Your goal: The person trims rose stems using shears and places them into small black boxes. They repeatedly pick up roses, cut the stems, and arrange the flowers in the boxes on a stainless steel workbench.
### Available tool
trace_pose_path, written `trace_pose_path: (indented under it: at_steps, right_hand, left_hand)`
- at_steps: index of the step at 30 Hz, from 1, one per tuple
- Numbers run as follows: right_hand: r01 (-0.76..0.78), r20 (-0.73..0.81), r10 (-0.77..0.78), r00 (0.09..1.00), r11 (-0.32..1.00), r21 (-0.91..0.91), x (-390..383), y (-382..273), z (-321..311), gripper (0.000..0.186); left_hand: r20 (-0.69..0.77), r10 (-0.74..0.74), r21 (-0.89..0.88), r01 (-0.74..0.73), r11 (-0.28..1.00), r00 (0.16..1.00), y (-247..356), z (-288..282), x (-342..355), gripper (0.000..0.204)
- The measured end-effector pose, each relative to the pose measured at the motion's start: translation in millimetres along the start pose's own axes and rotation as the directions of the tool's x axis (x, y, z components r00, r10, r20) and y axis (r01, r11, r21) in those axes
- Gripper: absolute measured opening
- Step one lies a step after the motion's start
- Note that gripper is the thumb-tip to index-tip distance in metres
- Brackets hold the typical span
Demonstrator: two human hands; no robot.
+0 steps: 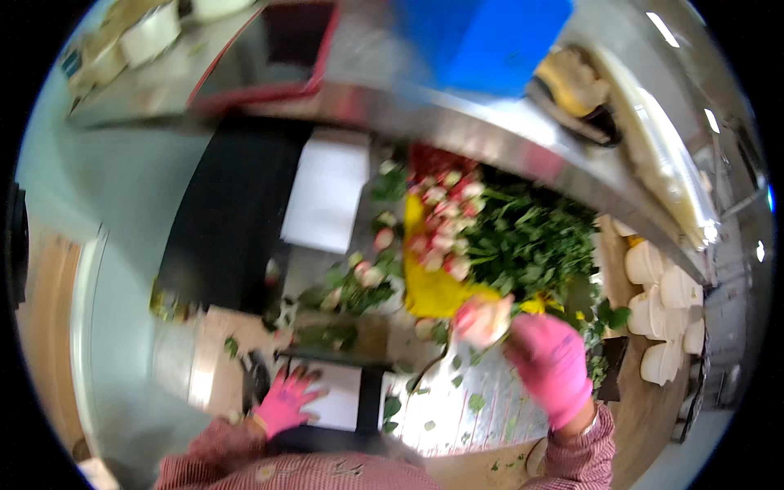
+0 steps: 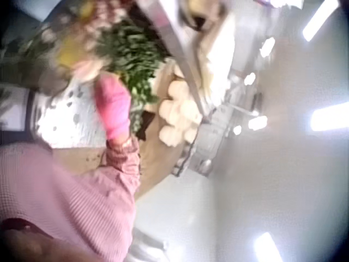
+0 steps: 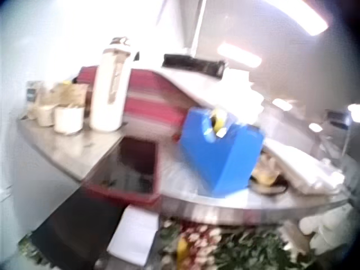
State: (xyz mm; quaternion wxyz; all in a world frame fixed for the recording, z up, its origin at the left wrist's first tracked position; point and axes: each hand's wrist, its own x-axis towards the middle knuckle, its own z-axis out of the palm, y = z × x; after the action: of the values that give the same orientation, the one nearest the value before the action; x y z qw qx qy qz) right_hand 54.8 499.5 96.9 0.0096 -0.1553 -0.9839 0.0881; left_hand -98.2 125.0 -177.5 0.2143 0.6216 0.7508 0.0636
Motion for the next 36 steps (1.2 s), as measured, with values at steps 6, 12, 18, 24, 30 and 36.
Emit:
trace_pose_path:
  at_steps: [6,12,18,24,30,36]
  right_hand:
    - [0.124,0.47,-0.477,0.742,0.788,0.604,-38,-123,194,0.028]
    - [0.247,0.432,-0.532,0.728,0.792,0.558,-52,-144,299,0.027]
    - [0.193,0.472,-0.474,0.743,0.828,0.527,-59,-131,313,0.022]
    - [0.058,-0.473,0.077,0.878,0.963,0.263,34,-21,125,0.03]
    - [-0.173,-0.24,0.138,0.961,0.976,-0.135,95,153,220,0.054]
    - [-0.076,-0.06,0.067,0.996,0.983,-0.17,117,145,212,0.049]
  left_hand:
    - [-0.138,0.035,-0.103,-0.049,0.993,0.99,-2,-8,-1,0.073]
    - [-0.065,0.053,-0.122,-0.061,0.991,0.996,-10,0,-10,0.054]
    - [0.075,0.113,-0.229,-0.093,0.969,0.991,-11,-13,6,0.027]
    - [0.017,-0.008,-0.308,0.013,0.951,1.0,-4,-11,-11,0.03]
    - [0.049,0.072,-0.166,-0.063,0.984,0.996,-7,13,2,0.031]
    - [0.114,-0.094,-0.372,0.13,0.919,0.989,7,4,-5,0.028]
